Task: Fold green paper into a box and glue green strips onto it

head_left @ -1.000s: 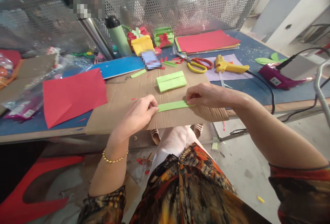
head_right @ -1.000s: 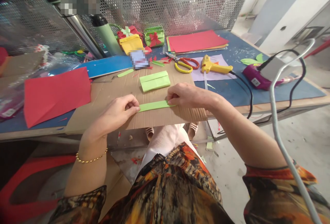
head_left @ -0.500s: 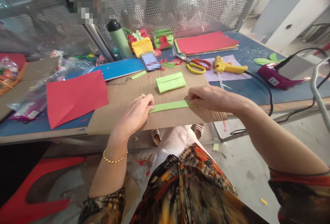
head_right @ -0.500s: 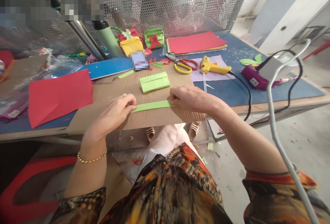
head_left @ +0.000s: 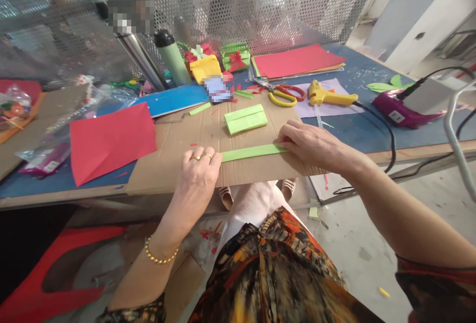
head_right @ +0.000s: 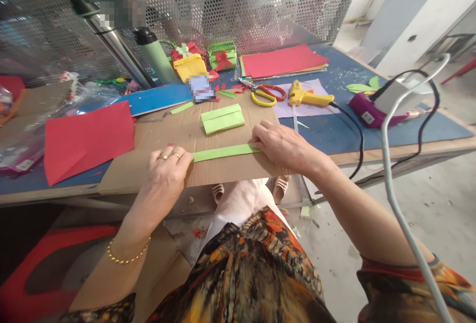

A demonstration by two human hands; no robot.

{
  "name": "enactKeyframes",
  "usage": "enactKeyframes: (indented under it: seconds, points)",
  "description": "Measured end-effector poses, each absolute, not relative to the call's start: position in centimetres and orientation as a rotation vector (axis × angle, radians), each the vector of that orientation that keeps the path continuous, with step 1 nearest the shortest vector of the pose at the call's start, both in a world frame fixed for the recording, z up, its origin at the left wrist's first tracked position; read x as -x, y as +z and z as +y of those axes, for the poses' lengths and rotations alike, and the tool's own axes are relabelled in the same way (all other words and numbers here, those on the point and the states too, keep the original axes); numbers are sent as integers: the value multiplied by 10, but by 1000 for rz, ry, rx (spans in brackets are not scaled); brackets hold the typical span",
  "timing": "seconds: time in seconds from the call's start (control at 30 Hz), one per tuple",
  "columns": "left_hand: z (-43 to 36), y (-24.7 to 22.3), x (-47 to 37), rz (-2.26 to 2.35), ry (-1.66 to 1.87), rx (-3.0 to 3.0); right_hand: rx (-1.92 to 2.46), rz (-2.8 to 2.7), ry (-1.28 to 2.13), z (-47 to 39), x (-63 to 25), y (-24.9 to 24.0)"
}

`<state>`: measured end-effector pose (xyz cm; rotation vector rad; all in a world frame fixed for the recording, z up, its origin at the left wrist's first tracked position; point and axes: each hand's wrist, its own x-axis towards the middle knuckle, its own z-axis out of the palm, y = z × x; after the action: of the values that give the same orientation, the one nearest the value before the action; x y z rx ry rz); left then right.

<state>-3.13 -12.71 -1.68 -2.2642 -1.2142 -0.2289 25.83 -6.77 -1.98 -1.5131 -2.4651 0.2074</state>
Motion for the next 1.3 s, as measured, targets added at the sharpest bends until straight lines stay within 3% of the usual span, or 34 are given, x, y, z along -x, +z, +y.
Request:
enactKeyframes:
  seconds: [0.5, 0.77, 1.03, 1.3]
  points:
    - [-141, 12, -7, -1494, 221, 2273, 1478, -2498, 86, -72, -258, -18]
    - [-141, -4, -11, -1223, 105, 2321, 1494, -2513, 59, -76, -254, -14]
    - [-143, 2, -28, -1392, 153, 2435, 1434, -2502, 68, -71, -260, -23]
    - [-142, -8, -24, -1360, 117, 2387, 1170, -2449, -550, -108, -238, -13]
